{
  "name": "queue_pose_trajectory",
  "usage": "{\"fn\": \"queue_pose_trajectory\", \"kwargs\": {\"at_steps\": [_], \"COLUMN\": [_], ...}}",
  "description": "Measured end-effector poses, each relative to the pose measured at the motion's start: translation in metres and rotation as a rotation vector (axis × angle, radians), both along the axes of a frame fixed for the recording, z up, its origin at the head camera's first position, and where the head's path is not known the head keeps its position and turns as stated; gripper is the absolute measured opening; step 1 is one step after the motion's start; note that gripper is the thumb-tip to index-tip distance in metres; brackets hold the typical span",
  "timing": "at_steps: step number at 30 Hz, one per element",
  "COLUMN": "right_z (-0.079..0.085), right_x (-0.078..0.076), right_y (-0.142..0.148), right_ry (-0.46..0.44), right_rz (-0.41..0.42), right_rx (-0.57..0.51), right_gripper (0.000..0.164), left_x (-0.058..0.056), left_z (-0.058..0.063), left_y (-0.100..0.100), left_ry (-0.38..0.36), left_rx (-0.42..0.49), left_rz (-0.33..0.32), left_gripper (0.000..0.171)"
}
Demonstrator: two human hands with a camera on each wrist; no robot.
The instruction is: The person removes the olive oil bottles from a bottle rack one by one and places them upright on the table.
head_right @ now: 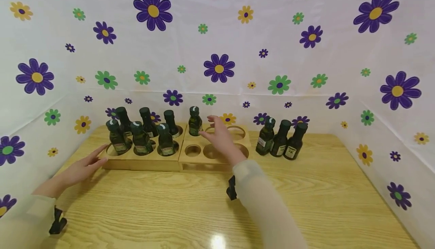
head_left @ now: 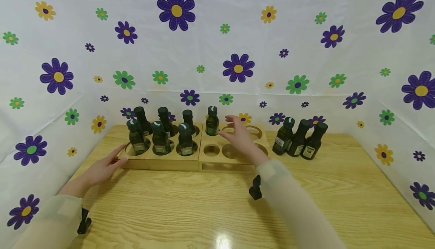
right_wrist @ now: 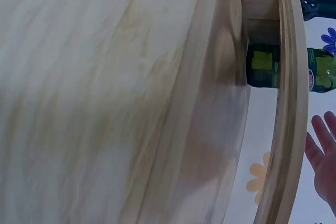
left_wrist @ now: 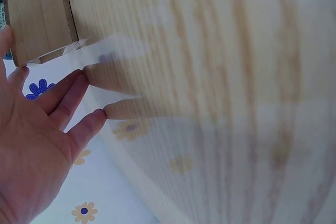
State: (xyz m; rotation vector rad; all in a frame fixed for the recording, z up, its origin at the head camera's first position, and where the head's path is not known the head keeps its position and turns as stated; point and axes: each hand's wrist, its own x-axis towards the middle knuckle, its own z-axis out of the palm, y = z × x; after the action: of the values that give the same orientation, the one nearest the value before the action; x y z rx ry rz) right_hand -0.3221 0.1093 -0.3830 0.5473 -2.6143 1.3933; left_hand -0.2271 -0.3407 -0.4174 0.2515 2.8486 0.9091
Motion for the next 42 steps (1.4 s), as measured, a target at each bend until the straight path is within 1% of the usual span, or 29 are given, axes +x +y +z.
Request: {"fn": "queue_pose_trajectory", "kwargs": {"at_steps": [3, 8, 14, 19, 32, 35, 39, 42], "right_z": [0.001, 0.004, 0.005, 0.002, -0.005, -0.007, -0.01, -0.01], "right_x": [-0.006, -0.012, -0.016, -0.016, -0.02, -0.02, -0.019, -0.02], "right_y": [-0.005, -0.014, -0.025, -0.033, -0.04, -0.041, -0.042, -0.042], "right_ry": [-0.006, -0.047, -0.077, -0.096, -0.066, -0.059, -0.036, -0.001], "right_rz": [-0.011, -0.027, -0.013, -0.044, -0.084, -0.092, -0.106, -0.117], "right_rx": [0.029, 0.032, 0.013, 0.024, 0.089, 0.089, 0.101, 0.124], "right_gripper": [0.064, 0.066, 0.066, 0.067, 0.062, 0.062, 0.062, 0.061], "left_x": [0.0, 0.0, 0.001, -0.001, 0.001, 0.002, 0.002, 0.002], "left_z": [0.001, 0.002, 0.002, 0.002, 0.004, 0.005, 0.004, 0.004], "left_y": [0.001, 0.001, 0.002, 0.002, 0.003, 0.004, 0.004, 0.004], "left_ry": [-0.001, 0.006, 0.003, 0.001, -0.007, -0.006, -0.005, -0.005], "left_rx": [0.008, 0.013, 0.005, 0.002, 0.009, 0.007, 0.002, 0.0], "left_rz": [0.0, -0.003, 0.002, 0.007, 0.002, 0.002, 0.005, 0.006], "left_gripper": [0.073, 0.072, 0.073, 0.073, 0.073, 0.073, 0.073, 0.073]}}
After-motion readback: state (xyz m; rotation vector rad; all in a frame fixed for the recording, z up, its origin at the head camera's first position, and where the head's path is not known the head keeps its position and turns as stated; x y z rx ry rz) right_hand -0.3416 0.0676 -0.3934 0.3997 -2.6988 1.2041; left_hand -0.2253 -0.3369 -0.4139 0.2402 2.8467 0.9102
